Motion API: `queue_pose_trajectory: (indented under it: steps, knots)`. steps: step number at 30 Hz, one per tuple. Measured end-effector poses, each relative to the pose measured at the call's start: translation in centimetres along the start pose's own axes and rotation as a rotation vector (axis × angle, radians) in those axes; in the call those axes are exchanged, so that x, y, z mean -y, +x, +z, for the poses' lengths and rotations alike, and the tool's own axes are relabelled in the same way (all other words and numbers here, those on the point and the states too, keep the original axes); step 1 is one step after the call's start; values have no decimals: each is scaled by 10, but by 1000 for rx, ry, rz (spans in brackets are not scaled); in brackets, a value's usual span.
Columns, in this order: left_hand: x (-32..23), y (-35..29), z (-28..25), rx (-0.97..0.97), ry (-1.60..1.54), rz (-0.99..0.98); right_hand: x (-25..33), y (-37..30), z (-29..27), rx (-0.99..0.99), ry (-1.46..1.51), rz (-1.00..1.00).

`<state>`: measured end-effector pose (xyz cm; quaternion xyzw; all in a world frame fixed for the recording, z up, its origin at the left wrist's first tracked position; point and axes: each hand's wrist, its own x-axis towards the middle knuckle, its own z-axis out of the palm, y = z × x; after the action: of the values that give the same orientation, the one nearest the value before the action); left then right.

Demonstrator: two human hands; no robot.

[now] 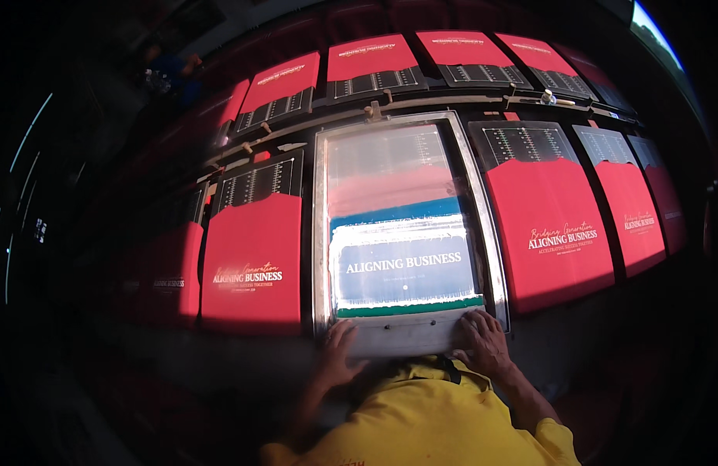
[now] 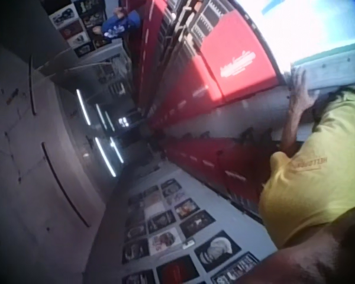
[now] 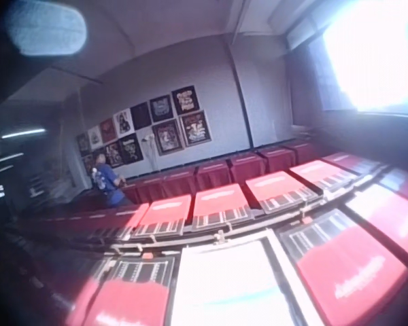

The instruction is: The person performs screen printing on red t-shirts using a squeegee and a frame, applying white ink to garments arranged on a long line of boards.

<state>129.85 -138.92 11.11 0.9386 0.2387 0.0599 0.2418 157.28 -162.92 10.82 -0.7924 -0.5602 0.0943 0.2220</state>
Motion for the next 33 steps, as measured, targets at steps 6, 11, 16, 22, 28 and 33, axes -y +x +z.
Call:
queue_pose_trajectory:
  steps: [6, 11, 16, 22, 28, 33]
  knots:
    - [99, 9, 45, -580, -70, -284, -58, 18, 23, -438, 32, 256]
    - [136, 22, 62, -516, -77, -649, -77, 33, 28, -357, 371, 591]
    - [143, 28, 65, -503, -95, -694, -97, 29, 57, -538, 464, 618]
    - [131, 28, 54, -521, -83, -690, -97, 37, 60, -545, 562, 657]
    - [139, 29, 59, -599, -215, -592, -117, 37, 78, -572, 529, 717]
    - [106, 46, 32, -688, -378, -533, -116, 42, 73, -559, 609, 777]
